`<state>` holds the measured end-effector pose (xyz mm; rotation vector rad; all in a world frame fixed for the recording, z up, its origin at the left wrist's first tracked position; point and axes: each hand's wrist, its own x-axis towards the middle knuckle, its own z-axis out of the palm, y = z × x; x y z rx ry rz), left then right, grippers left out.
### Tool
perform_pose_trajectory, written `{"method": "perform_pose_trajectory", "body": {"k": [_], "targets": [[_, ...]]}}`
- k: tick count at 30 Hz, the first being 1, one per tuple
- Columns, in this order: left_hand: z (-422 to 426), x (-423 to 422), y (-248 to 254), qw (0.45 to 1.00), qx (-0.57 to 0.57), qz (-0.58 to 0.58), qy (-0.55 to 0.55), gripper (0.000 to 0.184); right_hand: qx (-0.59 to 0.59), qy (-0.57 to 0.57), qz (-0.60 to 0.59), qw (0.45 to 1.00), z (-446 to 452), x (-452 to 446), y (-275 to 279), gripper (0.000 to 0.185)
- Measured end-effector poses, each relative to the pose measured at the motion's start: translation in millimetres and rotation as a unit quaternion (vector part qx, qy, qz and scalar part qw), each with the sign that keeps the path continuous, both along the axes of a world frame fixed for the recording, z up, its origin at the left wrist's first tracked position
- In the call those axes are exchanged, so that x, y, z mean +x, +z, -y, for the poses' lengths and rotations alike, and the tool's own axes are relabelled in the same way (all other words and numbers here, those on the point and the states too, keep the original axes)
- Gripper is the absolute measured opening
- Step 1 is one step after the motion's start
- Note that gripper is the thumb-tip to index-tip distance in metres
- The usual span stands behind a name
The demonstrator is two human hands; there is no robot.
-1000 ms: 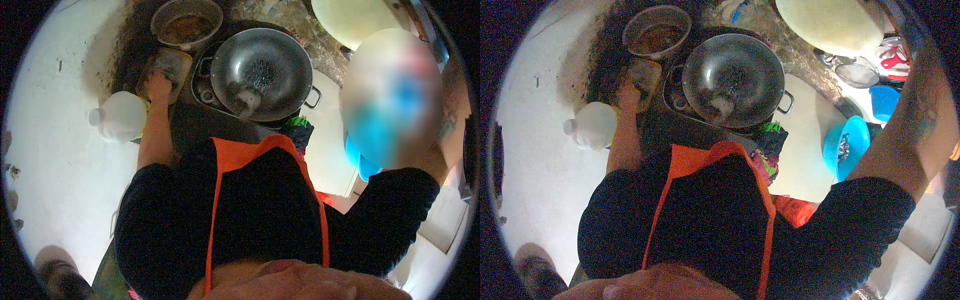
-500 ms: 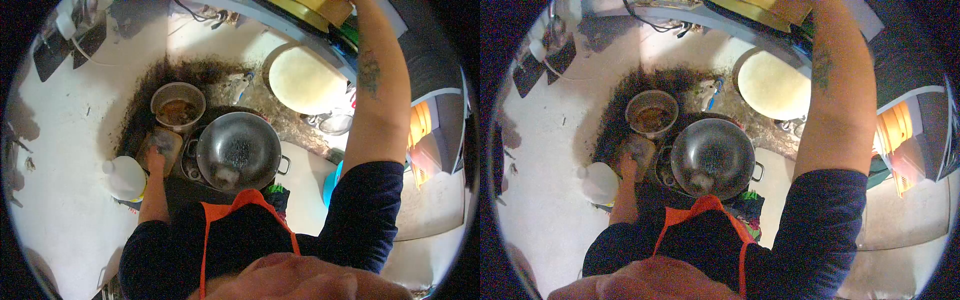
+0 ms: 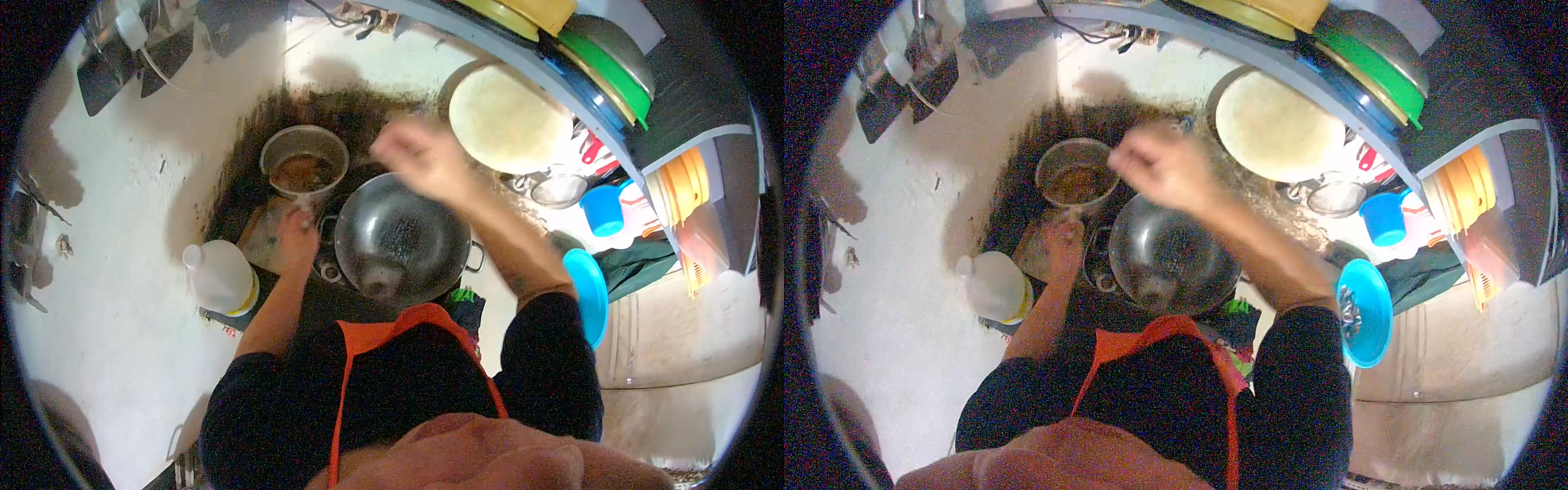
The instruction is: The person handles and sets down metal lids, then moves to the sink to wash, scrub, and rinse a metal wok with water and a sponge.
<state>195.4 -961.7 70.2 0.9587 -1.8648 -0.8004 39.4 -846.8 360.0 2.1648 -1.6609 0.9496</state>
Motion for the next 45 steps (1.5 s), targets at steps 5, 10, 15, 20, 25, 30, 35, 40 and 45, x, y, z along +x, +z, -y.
{"method": "perform_pose_trajectory", "body": {"k": [5, 10, 15, 20, 25, 30, 35, 40, 45], "targets": [[-55, -50, 25, 0.951, 0.056, -0.091, -0.289, 0.043, 0.303, -0.181, 0.596, 0.721, 15, -25, -267, 0.047], [-38, -76, -30, 0.871, 0.312, 0.013, -0.378, 0.055, 0.212, -0.136, 0.839, 0.483, -3, -75, -348, 0.033], [25, -93, -101, 0.923, 0.074, 0.286, -0.245, 0.061, 0.468, -0.459, 0.159, 0.738, -15, -148, -344, 0.038], [37, -117, -127, 0.91, 0.205, 0.348, -0.09, 0.056, 0.573, -0.495, -0.05, 0.652, -76, -131, -397, 0.048], [53, -120, -135, 0.872, 0.196, 0.431, -0.122, 0.045, 0.573, -0.532, 0.212, 0.585, -35, -50, -481, 0.055], [53, -96, -121, 0.863, 0.19, 0.441, -0.158, 0.035, 0.326, -0.457, 0.544, 0.624, 91, -57, -467, 0.041], [39, -74, -116, 0.914, 0.114, 0.36, -0.152, 0.033, 0.005, -0.354, 0.778, 0.519, 107, -169, -475, 0.034], [39, -69, -165, 0.891, 0.033, 0.41, -0.191, 0.04, -0.41, -0.494, 0.7, 0.313, 61, -186, -372, 0.023], [31, -84, -117, 0.878, 0.163, 0.422, -0.155, 0.043, 0.164, -0.54, 0.211, 0.798, 87, -118, -461, 0.018]]}}
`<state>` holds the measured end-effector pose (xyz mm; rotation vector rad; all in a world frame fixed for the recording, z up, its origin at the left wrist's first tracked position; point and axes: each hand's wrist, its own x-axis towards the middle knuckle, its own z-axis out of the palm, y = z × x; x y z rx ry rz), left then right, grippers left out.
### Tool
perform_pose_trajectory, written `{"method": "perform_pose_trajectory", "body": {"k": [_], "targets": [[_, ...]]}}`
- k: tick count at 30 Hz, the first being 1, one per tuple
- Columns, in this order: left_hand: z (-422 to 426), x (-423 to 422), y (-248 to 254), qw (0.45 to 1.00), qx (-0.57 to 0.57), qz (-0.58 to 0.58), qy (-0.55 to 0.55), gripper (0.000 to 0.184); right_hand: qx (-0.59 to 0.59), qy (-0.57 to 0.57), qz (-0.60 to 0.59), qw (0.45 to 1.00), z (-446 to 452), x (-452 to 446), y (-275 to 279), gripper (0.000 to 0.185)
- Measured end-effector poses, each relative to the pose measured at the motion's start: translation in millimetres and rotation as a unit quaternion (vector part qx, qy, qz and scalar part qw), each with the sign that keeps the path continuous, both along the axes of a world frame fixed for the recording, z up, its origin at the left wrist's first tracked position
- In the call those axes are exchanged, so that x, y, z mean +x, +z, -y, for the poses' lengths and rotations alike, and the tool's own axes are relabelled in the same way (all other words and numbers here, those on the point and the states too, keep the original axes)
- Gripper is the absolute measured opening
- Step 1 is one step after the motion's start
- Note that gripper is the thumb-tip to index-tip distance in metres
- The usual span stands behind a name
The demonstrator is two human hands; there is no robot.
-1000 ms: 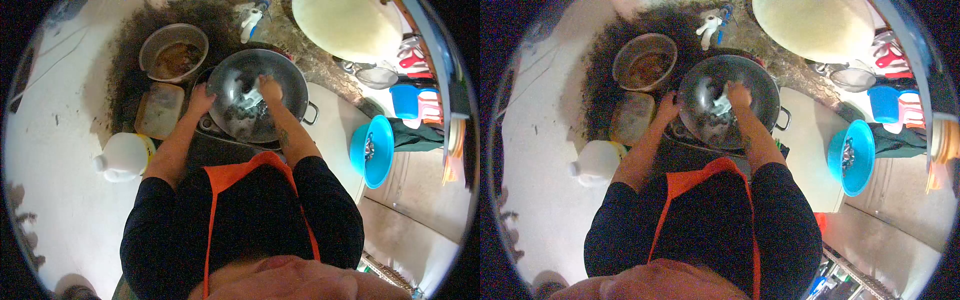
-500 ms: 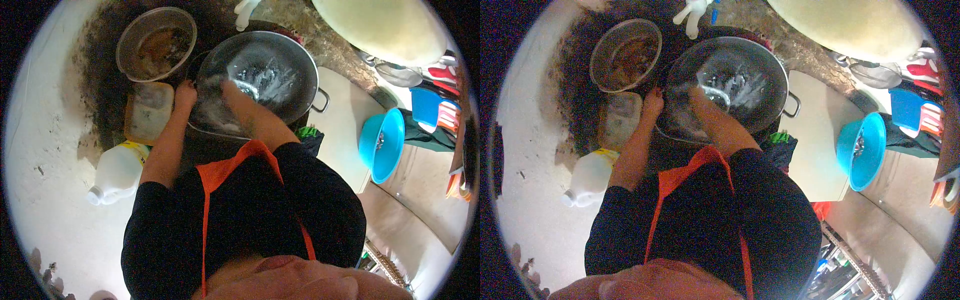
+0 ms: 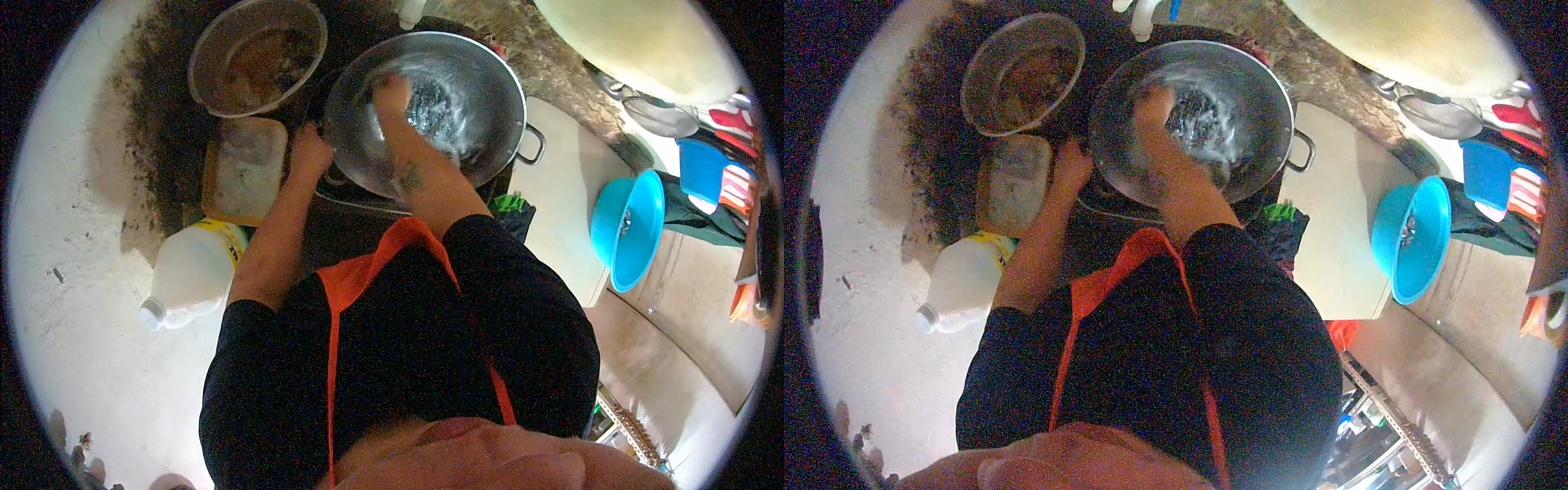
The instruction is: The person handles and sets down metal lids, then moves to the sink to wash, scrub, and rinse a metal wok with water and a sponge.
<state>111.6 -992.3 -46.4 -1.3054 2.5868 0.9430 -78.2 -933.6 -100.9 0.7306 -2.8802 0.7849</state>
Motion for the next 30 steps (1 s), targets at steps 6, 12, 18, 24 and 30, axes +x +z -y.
{"method": "perform_pose_trajectory", "body": {"k": [6, 12, 18, 24, 30], "targets": [[1, 3, -15, 1.0, 0.02, -0.004, 0.007, 0.044, -0.154, -0.285, 0.187, 0.927, -102, -24, -41, 0.016], [-10, -3, 4, 0.999, 0.011, 0.031, 0.018, 0.051, -0.031, 0.041, -0.115, 0.992, -53, -23, -24, 0.015], [-4, 6, -19, 1.0, 0.002, -0.001, 0.017, 0.057, 0.145, 0.024, 0.154, 0.977, -142, -12, -62, 0.016], [-7, 6, -17, 1.0, 0.0, 0.006, 0.005, 0.059, -0.094, -0.067, 0.005, 0.993, -83, -59, -5, 0.029], [3, 7, -19, 0.998, 0.043, -0.038, 0.039, 0.056, 0.171, 0.262, 0.27, 0.911, -117, 20, -53, 0.035]]}}
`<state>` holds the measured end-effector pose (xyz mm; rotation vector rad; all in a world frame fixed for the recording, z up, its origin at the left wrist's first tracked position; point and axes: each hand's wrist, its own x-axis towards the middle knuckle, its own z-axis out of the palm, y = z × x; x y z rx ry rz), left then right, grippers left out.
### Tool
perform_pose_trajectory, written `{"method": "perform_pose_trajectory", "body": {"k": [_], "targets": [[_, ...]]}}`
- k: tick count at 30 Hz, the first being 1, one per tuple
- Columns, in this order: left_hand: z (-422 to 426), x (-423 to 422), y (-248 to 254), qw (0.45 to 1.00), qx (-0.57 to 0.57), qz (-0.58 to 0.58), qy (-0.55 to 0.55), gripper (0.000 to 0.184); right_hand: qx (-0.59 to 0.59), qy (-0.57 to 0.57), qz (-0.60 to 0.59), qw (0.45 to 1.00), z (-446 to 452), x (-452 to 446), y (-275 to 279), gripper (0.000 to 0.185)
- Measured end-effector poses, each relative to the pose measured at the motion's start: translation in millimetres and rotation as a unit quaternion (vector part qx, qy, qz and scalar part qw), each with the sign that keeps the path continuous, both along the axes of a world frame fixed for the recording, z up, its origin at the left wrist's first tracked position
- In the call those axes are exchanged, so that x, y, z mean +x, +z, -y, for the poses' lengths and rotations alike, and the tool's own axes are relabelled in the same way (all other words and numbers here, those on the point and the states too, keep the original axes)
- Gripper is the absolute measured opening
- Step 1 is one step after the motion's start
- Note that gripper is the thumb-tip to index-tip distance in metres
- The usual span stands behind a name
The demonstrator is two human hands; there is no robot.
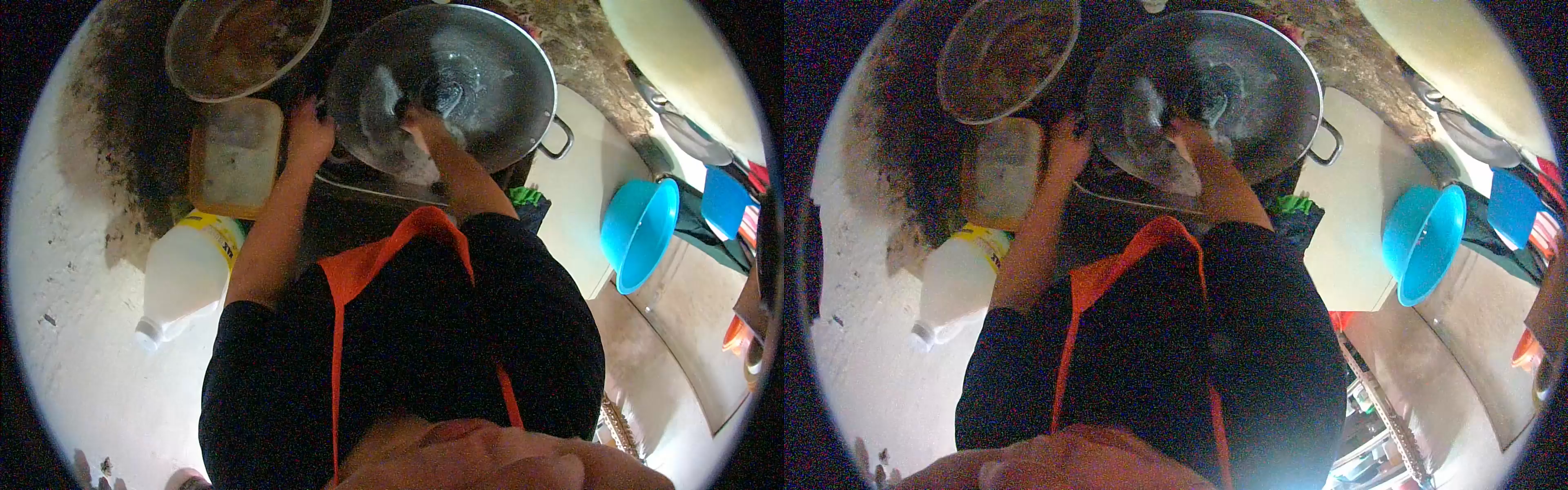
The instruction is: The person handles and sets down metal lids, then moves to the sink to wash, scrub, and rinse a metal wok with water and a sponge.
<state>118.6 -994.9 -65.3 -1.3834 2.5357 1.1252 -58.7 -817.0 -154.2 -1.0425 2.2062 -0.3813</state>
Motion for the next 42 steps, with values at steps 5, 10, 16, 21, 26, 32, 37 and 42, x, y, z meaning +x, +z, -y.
{"method": "perform_pose_trajectory", "body": {"k": [5, 10, 16, 21, 26, 32, 37, 42], "targets": [[-7, 5, -3, 1.0, -0.025, -0.01, -0.016, 0.052, 0.183, 0.194, -0.342, 0.901, -93, -50, 37, 0.052], [-6, 3, -7, 0.999, -0.028, -0.018, -0.008, 0.051, 0.206, -0.079, -0.287, 0.932, -78, 53, -2, 0.06], [-3, 0, 5, 0.999, -0.032, -0.029, -0.012, 0.048, 0.055, -0.334, 0.044, 0.94, 112, 79, 1, 0.056], [-4, 2, -11, 0.996, -0.06, -0.071, -0.016, 0.05, -0.293, -0.532, 0.14, 0.782, 130, -5, 39, 0.054], [-10, -4, 11, 0.998, -0.061, -0.01, -0.014, 0.056, -0.307, -0.489, -0.093, 0.811, 115, -21, 61, 0.053], [-8, 0, -4, 0.998, -0.05, 0.03, -0.029, 0.054, -0.134, -0.122, -0.142, 0.973, 100, 26, 33, 0.051], [-9, 0, 9, 1.0, -0.005, -0.022, -0.021, 0.053, -0.162, -0.176, -0.222, 0.945, 87, -11, 32, 0.05], [-3, -3, -9, 0.998, -0.047, -0.047, -0.022, 0.053, -0.085, 0.102, -0.129, 0.983, 40, 58, -13, 0.049]]}}
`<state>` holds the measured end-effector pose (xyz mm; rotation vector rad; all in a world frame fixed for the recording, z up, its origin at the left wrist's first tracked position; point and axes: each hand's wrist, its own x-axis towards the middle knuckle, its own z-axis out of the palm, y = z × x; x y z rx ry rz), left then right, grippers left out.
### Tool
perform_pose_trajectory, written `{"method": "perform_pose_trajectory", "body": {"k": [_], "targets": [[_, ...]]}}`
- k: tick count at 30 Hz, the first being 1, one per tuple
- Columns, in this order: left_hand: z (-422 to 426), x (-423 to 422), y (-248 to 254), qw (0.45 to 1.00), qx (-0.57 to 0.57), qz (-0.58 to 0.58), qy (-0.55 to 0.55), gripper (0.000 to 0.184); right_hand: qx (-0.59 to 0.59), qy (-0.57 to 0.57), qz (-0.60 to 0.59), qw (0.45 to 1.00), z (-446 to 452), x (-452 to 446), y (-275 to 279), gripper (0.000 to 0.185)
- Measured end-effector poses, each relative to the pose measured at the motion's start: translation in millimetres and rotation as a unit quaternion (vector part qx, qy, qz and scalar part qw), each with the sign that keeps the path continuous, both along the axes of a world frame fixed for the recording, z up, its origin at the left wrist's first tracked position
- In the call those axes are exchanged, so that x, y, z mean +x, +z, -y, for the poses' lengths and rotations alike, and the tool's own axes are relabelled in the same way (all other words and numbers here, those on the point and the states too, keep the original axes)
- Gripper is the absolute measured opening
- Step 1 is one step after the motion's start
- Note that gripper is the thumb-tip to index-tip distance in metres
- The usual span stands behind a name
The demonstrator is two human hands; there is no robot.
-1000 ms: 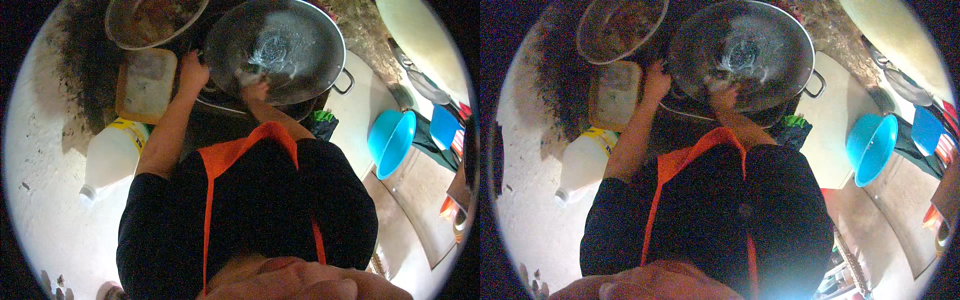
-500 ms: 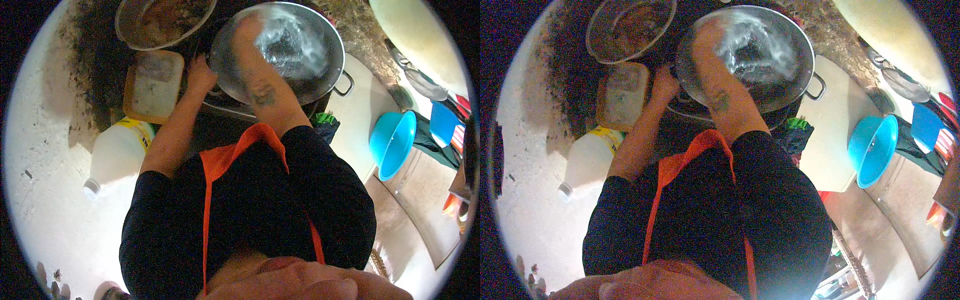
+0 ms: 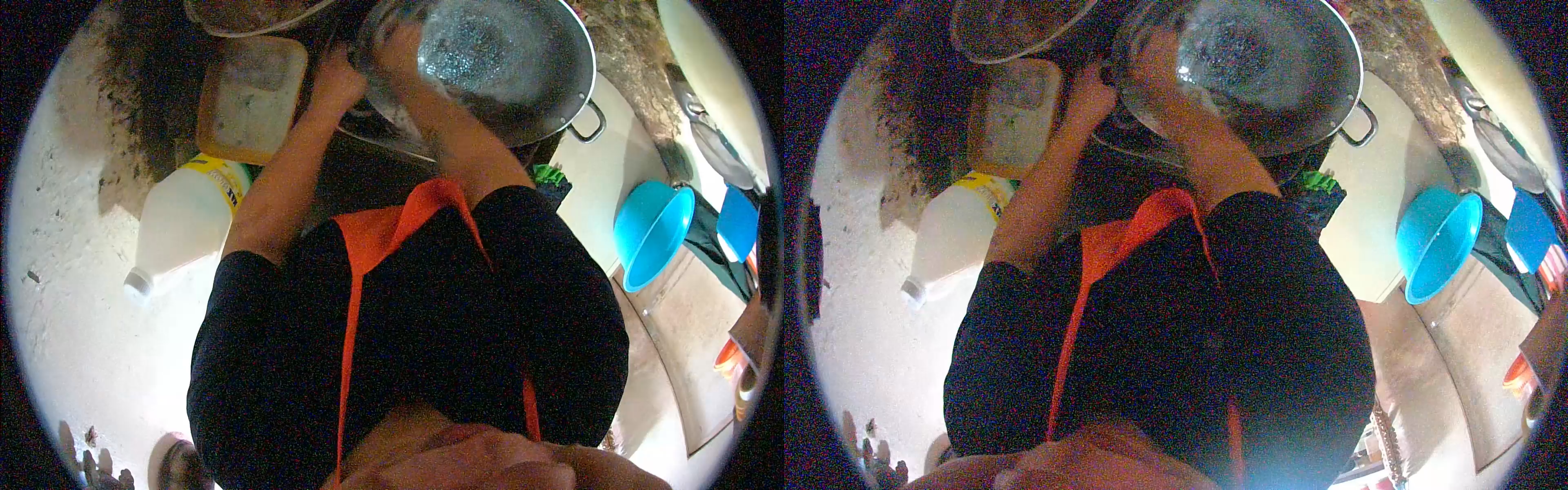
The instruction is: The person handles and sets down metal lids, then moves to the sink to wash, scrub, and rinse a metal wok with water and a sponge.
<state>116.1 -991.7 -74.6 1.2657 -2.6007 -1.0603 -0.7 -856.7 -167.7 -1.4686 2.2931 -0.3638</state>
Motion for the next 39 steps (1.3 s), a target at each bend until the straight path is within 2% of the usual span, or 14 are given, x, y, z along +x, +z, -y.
{"method": "perform_pose_trajectory", "body": {"k": [4, 7, 9, 13, 16, 18, 20, 22, 24, 27, 29, 32, 34, 39], "targets": [[1, -3, 11, 0.996, 0.08, 0.035, -0.001, 0.053, 0.051, -0.051, 0.219, 0.973, -97, -13, -11, 0.048], [-5, -2, 7, 0.999, 0.025, 0.024, -0.006, 0.054, -0.128, -0.337, 0.685, 0.634, -143, -87, -7, 0.047], [-5, -3, 7, 1.0, -0.011, 0.007, -0.001, 0.055, -0.108, -0.359, 0.728, 0.574, -121, -145, 43, 0.05], [-2, -1, -7, 0.999, -0.012, 0.048, -0.013, 0.058, -0.077, -0.039, 0.505, 0.859, 1, -189, 147, 0.055], [-3, -2, 13, 0.998, -0.028, 0.06, -0.015, 0.059, -0.027, -0.054, 0.695, 0.717, 32, -195, 197, 0.047], [-4, -1, 18, 0.997, -0.024, 0.069, -0.028, 0.06, 0.093, 0.165, 0.101, 0.977, 9, -192, 225, 0.048], [-7, 3, 5, 0.997, -0.033, 0.069, -0.013, 0.063, 0.176, 0.309, -0.54, 0.763, -20, -192, 244, 0.05], [-4, 2, 4, 0.997, -0.01, 0.073, -0.019, 0.064, 0.276, 0.188, -0.624, 0.706, -66, -180, 212, 0.052], [-3, 3, 6, 0.996, 0.012, 0.079, -0.024, 0.066, 0.422, 0.124, -0.461, 0.77, -109, -145, 170, 0.052], [0, 0, 10, 0.998, 0.009, 0.061, -0.026, 0.065, 0.218, -0.057, -0.354, 0.908, -155, -86, 39, 0.058], [-4, -2, 14, 0.994, -0.01, 0.105, -0.006, 0.065, 0.22, -0.184, -0.102, 0.952, -103, -14, 61, 0.059], [-4, -4, 10, 0.995, -0.006, 0.103, -0.011, 0.065, 0.148, 0.067, 0.148, 0.976, -76, -12, -29, 0.056], [-1, -1, -1, 0.994, -0.011, 0.106, -0.02, 0.064, -0.07, 0.141, -0.176, 0.972, -61, 20, 37, 0.047], [-3, -3, 4, 0.996, -0.042, 0.074, -0.016, 0.062, 0.193, -0.009, 0.054, 0.98, -158, -92, 70, 0.031]]}}
